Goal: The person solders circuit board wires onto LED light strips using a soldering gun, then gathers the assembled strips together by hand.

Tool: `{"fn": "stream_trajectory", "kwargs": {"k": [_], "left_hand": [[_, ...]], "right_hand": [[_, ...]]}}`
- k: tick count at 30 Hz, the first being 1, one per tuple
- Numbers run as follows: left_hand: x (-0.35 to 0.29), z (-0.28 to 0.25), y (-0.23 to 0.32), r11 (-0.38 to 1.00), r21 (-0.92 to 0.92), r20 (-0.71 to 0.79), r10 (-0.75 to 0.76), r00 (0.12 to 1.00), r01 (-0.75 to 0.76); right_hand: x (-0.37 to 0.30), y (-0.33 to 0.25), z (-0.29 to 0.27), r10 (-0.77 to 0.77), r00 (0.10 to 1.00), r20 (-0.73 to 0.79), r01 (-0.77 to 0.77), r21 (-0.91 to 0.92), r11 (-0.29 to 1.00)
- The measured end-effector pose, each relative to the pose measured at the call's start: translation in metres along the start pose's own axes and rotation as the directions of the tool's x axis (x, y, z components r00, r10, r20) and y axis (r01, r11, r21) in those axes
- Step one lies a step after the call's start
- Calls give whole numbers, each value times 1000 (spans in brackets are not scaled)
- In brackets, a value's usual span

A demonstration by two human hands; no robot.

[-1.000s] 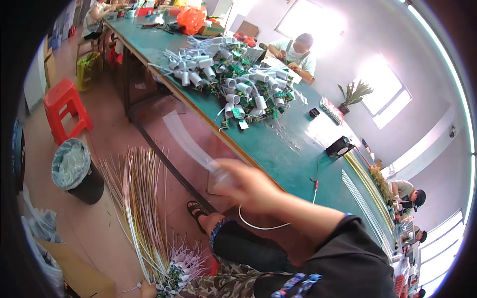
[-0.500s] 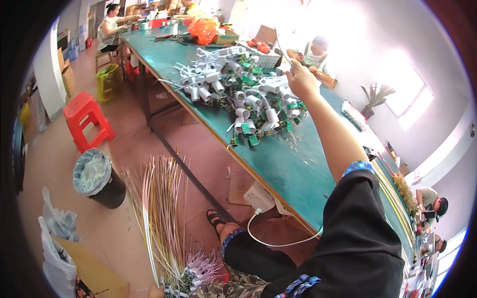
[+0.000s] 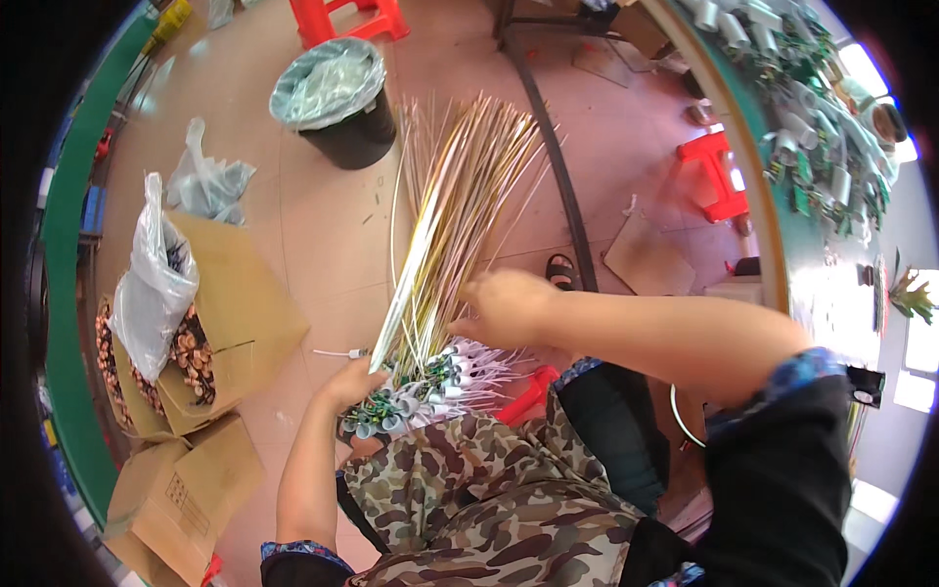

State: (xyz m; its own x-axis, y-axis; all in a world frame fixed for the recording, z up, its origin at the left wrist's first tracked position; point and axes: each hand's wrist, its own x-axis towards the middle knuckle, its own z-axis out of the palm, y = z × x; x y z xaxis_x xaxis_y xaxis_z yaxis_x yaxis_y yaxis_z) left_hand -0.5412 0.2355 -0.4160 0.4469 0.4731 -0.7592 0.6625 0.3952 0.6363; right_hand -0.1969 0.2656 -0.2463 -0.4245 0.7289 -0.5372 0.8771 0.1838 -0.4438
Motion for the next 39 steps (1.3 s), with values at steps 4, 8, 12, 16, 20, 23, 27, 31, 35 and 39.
{"fn": "stream_trajectory", "kwargs": {"k": [4,8,12,16,20,23,27,31,35,39], "left_hand": [[23,12,-22,906,-414,192,-8,981,88],[85,35,-87,979,-147,-30,-147,989,141],[139,60,-151,956,136,-124,-242,962,258],[152,60,-174,872,283,-316,-310,897,400],[155,41,-166,848,518,-338,83,937,112],[186,21,-166,851,512,-349,79,934,119],[253,1,-177,942,190,-317,-206,926,275],[278,19,-177,959,81,-135,-258,957,270],[285,35,-174,990,-55,-25,-131,991,130],[300,34,-178,953,-271,150,-100,984,138]], "right_hand": [[114,49,119,276,938,210,-346,496,796],[181,121,255,460,871,173,-401,791,462],[215,172,355,639,765,79,-372,864,339],[255,195,393,691,637,340,-201,940,-277],[290,200,395,829,395,396,-188,918,-348],[296,205,383,829,435,352,-151,936,-318],[301,211,360,695,631,346,-198,937,-287],[328,201,345,516,840,167,-136,986,-98],[350,184,331,354,935,11,-139,931,338],[369,157,319,378,924,49,-217,882,418]]}}
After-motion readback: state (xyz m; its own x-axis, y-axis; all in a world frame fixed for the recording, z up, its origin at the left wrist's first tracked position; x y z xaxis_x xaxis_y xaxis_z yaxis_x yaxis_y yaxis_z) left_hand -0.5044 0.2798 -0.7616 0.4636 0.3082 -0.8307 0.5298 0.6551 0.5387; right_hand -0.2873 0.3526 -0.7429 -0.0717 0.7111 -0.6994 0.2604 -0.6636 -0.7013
